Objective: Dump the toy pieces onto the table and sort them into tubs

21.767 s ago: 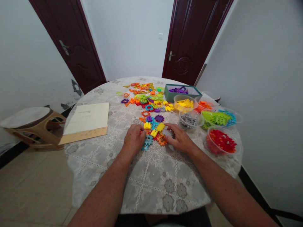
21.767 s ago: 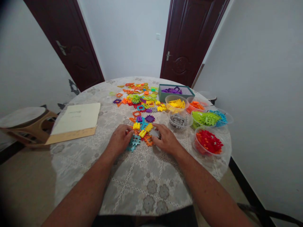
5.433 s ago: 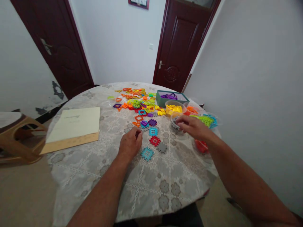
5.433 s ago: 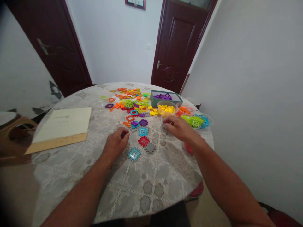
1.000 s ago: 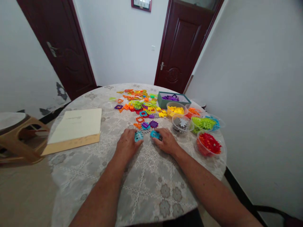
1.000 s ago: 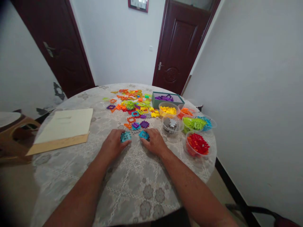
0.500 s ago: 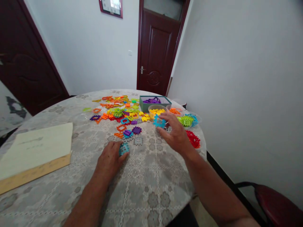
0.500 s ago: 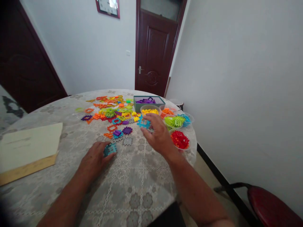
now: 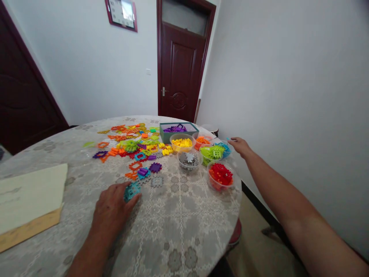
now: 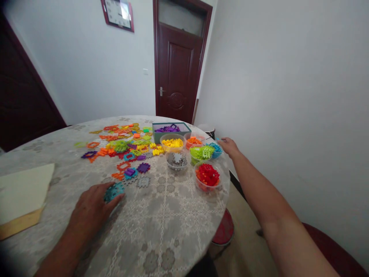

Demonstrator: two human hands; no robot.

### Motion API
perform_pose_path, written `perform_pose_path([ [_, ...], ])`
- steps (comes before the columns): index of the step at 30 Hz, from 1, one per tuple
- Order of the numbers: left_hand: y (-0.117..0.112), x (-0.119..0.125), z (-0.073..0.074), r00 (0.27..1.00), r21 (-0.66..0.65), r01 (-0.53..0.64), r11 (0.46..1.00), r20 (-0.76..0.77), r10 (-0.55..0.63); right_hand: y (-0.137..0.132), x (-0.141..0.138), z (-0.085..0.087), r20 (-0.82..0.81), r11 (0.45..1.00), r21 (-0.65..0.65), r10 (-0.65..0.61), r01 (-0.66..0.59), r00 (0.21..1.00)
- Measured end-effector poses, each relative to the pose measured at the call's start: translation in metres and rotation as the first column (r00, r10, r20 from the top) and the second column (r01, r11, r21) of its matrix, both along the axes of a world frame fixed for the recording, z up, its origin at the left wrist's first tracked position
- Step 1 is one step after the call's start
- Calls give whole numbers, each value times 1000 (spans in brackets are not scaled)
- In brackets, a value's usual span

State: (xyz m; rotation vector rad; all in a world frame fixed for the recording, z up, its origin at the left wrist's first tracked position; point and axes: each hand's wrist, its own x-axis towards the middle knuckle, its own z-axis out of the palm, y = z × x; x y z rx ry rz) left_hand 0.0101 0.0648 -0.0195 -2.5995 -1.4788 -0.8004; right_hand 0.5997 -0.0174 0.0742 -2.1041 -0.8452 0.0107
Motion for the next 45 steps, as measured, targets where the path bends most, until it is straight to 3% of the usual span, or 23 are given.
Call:
perform_pose_path([
  [6, 5, -2, -7, 999, 8, 7, 1000, -45, -7, 8, 11, -14, -58, 995, 35, -88, 91, 994],
  [12, 5, -6, -6, 999, 27, -32, 999, 15, 32, -12, -10, -6, 0, 974, 178, -144, 141, 990],
  [16, -4, -9, 3, 987, -21, -137, 990, 82, 138, -32, -72, -5, 56, 916, 395, -96, 66, 994],
  [18, -7, -11, 7, 970, -41, -205, 978, 126, 209, -42, -122, -6, 92, 862, 499, 50, -90, 995],
  [19, -7, -12, 8, 956, -52, -250, 967, 144, 255, -47, -151, -6, 114, 859, 466, 180, -213, 977],
  [21, -7, -14, 9, 931, -69, -312, 948, 177, 319, -54, -209, -5, 180, 821, 293, 457, -491, 871],
  [23, -8, -15, 10, 915, -84, -339, 937, 201, 349, -51, -261, -7, 209, 665, 33, 726, -746, 656],
  [25, -9, -16, 10, 912, -99, -338, 936, 211, 351, -38, -300, -13, 190, 497, -134, 862, -857, 470],
  [27, -10, -15, 11, 916, -118, -320, 940, 214, 339, -16, -326, -26, 177, 430, -240, 901, -870, 397],
  [29, -10, -14, 13, 919, -146, -302, 942, 217, 328, 9, -341, -43, 186, 457, -328, 889, -827, 418],
  [32, -12, -11, 14, 924, -185, -280, 942, 213, 317, 38, -350, -67, 226, 538, -418, 842, -732, 490],
  [36, -15, -7, 16, 944, -237, -255, 937, 150, 295, 49, -350, -89, 259, 595, -397, 803, -699, 537],
  [45, -21, -3, 20, 970, -270, -241, 932, -51, 236, 41, -339, -97, 203, 614, -192, 788, -766, 581],
])
